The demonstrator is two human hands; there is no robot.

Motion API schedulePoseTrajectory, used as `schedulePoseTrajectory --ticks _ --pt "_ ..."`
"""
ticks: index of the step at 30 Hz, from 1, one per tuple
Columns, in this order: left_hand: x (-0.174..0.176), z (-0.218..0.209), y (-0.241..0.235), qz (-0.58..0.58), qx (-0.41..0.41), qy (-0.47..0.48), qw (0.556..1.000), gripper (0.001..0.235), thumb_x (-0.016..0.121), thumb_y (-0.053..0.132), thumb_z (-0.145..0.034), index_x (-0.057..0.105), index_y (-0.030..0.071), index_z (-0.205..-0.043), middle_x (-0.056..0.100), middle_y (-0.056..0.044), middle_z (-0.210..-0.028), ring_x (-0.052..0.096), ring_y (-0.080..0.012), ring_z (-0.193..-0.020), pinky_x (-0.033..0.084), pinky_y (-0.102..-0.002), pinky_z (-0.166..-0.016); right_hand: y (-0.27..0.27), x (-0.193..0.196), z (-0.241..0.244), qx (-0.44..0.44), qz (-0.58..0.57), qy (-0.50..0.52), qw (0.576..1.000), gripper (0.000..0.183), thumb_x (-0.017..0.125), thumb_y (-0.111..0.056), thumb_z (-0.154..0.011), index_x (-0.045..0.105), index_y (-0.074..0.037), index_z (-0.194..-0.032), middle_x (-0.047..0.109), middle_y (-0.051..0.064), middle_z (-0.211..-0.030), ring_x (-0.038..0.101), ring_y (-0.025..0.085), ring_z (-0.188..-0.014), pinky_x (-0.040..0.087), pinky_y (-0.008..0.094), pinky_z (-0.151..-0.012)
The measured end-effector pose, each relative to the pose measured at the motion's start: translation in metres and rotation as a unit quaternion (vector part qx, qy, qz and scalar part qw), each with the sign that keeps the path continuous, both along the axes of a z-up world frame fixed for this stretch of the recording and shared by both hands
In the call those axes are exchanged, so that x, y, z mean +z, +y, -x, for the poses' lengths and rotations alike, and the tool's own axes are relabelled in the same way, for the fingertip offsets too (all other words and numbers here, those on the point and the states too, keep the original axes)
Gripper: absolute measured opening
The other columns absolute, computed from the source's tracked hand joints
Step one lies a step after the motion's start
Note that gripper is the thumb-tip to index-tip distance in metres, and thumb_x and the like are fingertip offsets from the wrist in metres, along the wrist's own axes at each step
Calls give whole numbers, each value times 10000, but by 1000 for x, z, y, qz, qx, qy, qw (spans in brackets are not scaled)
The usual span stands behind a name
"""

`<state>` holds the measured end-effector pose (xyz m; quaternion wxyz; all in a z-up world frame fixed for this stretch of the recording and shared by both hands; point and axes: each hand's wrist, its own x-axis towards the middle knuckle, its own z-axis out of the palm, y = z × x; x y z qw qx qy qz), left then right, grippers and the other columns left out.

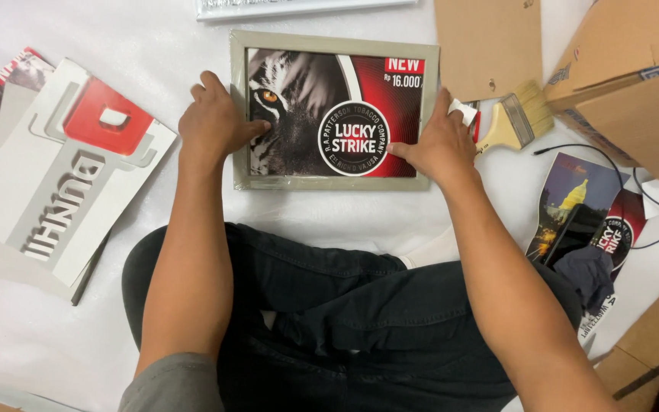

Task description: Assembling a picture frame by cleaning the glass, inserting a picture, and securing the backing board

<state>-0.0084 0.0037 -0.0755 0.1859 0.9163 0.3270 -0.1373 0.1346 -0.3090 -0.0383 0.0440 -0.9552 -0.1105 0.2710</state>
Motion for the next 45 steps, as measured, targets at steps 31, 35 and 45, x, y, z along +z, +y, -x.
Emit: schedulePoseTrajectory --ticks 31,35,45 --pt "40 -15 -24 36 -50 4 998 1105 971 427 -674 429 132 -1591 401 -213 -1258 477 -483 -1179 481 -559 -912 7 0 5 76 -94 12 993 1076 814 -571 -808 331 -49 -1616 107 267 -1661 185 479 -1502 291 686 -1128" --pt "39 -15 -23 33 -54 -1 998 1112 980 394 -665 428 104 -1586 402 -215 -1259 482 -499 -1179 488 -581 -912 5 -1 4 53 -99 5 994 1069 834 -560 -807 346 -48 -1610 119 281 -1643 165 489 -1505 291 691 -1122" --pt "76 -1 -86 33 -168 -1 985 590 900 425 -757 645 42 -1126 676 -132 -971 648 -255 -806 579 -386 -784 -7 -28 -10 74 -143 -75 984 882 765 -459 -896 385 -18 -1558 157 369 -1583 162 543 -1456 297 676 -1101"
